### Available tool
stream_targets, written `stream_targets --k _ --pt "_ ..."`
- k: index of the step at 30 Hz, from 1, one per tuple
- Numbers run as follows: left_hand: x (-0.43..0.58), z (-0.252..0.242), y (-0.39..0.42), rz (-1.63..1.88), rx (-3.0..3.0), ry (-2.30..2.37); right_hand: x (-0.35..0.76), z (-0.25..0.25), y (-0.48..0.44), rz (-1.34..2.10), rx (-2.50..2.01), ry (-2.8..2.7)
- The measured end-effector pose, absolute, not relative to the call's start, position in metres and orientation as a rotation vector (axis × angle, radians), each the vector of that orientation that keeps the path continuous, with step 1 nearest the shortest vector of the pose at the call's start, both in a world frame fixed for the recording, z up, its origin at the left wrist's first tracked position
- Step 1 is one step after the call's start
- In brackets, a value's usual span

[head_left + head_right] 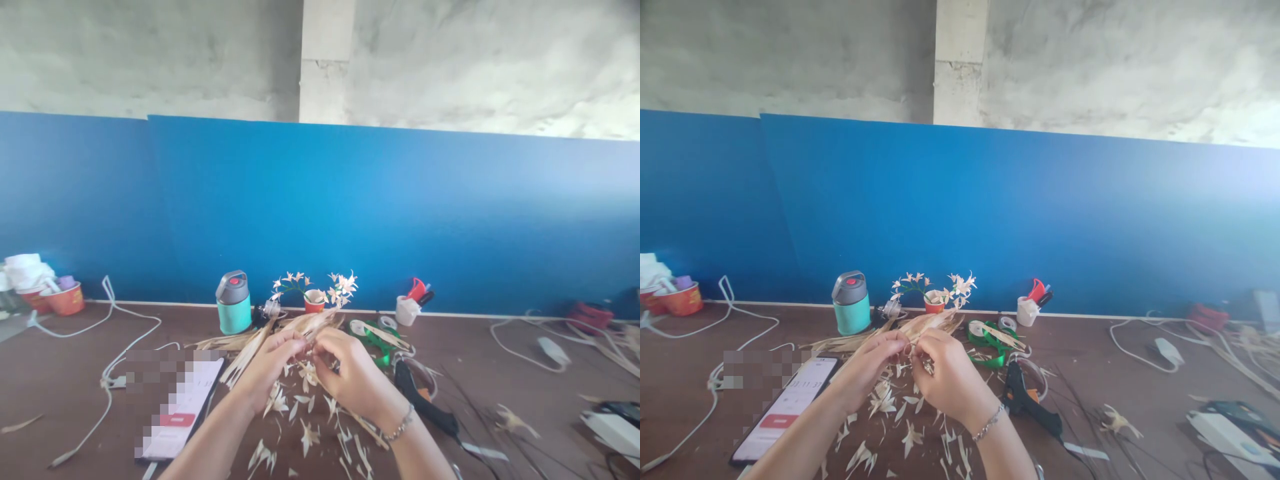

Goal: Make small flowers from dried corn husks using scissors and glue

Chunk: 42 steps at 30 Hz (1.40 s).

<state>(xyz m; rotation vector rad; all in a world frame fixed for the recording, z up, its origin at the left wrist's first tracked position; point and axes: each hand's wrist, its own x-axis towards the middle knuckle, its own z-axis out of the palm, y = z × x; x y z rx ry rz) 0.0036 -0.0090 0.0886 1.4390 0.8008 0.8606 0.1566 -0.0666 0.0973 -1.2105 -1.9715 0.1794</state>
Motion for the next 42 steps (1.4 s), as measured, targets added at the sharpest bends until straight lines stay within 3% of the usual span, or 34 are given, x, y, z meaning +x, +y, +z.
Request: stream_targets --k 6,17,25,32,42 --pt "0.005 0.085 -0.008 0.919 1.580 0.873 0.157 0.098 -0.067 0.226 -1.315 -1.925" --pt "0.003 0.082 -0.009 1.375 2.006 0.710 0.153 0.099 -0.061 1.155 -1.150 -1.376" --pt "0.002 0.090 -0.014 1.253 1.844 0.597 0.156 0.098 -0.061 1.432 -0.999 -1.249" --pt "0.002 0.089 -0.015 1.287 1.946 0.639 0.155 0.095 -0.059 1.294 -1.034 -1.242" --pt "0.003 0.078 -0.007 1.430 1.942 0.912 0.151 0.099 -0.066 0.425 -1.319 -1.643"
